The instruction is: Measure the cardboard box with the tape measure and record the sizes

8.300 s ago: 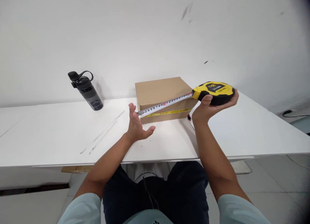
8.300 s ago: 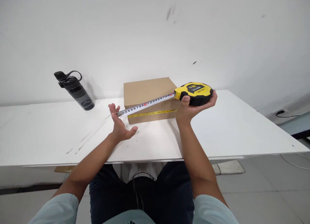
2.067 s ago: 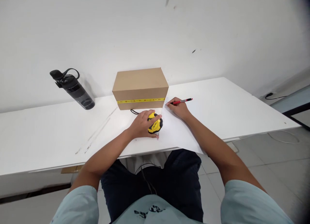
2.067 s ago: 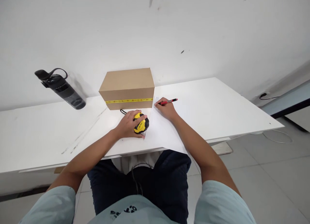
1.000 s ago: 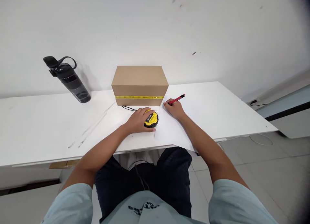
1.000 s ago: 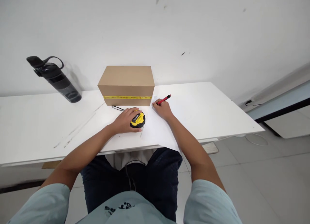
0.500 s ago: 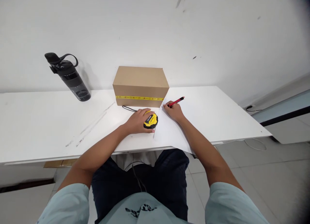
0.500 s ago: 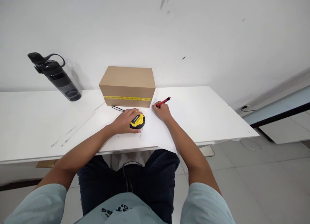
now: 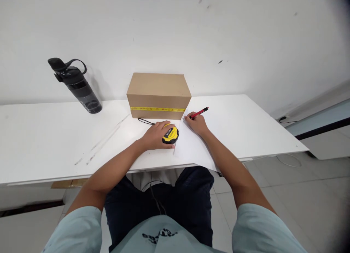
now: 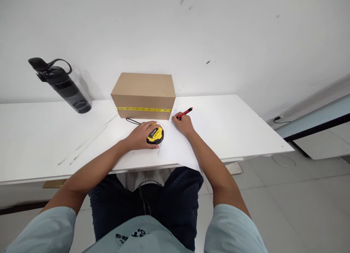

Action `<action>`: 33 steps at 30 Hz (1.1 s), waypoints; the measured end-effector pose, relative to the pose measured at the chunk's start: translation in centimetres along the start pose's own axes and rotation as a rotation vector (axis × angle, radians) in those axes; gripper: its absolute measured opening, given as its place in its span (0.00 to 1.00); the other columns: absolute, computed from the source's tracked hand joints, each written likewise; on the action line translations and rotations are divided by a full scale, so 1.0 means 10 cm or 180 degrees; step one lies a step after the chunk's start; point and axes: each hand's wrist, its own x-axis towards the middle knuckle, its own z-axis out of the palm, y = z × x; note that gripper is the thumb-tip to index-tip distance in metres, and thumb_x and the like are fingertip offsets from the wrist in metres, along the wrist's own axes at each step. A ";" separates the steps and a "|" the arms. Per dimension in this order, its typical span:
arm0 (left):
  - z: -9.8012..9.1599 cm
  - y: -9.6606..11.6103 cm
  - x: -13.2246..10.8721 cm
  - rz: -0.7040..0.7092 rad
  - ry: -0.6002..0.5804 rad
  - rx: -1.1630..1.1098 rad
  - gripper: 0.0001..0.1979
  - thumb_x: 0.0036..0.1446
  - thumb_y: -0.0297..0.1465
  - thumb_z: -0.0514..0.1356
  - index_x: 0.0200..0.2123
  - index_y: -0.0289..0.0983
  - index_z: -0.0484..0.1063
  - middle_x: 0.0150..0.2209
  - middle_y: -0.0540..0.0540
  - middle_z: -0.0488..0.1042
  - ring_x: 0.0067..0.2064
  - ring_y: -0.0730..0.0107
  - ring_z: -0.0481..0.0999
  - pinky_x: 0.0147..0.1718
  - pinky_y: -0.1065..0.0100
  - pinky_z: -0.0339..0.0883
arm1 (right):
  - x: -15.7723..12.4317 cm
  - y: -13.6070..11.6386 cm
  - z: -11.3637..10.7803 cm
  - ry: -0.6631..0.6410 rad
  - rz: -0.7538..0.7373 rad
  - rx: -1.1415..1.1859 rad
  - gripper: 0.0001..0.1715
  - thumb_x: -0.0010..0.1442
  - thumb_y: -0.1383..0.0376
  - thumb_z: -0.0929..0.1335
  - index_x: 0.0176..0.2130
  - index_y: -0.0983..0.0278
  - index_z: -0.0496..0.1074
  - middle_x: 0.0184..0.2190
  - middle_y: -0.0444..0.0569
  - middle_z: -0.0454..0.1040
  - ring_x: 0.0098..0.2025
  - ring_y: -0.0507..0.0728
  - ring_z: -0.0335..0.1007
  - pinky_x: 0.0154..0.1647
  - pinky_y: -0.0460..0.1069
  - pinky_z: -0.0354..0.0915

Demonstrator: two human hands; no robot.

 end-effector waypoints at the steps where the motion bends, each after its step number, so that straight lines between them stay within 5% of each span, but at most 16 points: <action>1: 0.00 0.00 0.00 0.0001 -0.0002 -0.0004 0.51 0.56 0.49 0.76 0.76 0.39 0.63 0.78 0.33 0.62 0.76 0.36 0.63 0.76 0.43 0.59 | 0.00 0.00 0.00 0.0011 0.0005 0.0000 0.16 0.55 0.50 0.71 0.29 0.59 0.70 0.27 0.46 0.73 0.32 0.56 0.64 0.40 0.53 0.66; 33: 0.03 -0.02 0.01 0.0048 0.0025 -0.0066 0.50 0.57 0.52 0.74 0.76 0.42 0.63 0.78 0.34 0.61 0.77 0.35 0.62 0.77 0.42 0.58 | -0.04 -0.01 -0.03 0.0000 -0.0009 -0.0050 0.17 0.56 0.50 0.71 0.30 0.59 0.68 0.27 0.46 0.72 0.32 0.55 0.63 0.39 0.52 0.64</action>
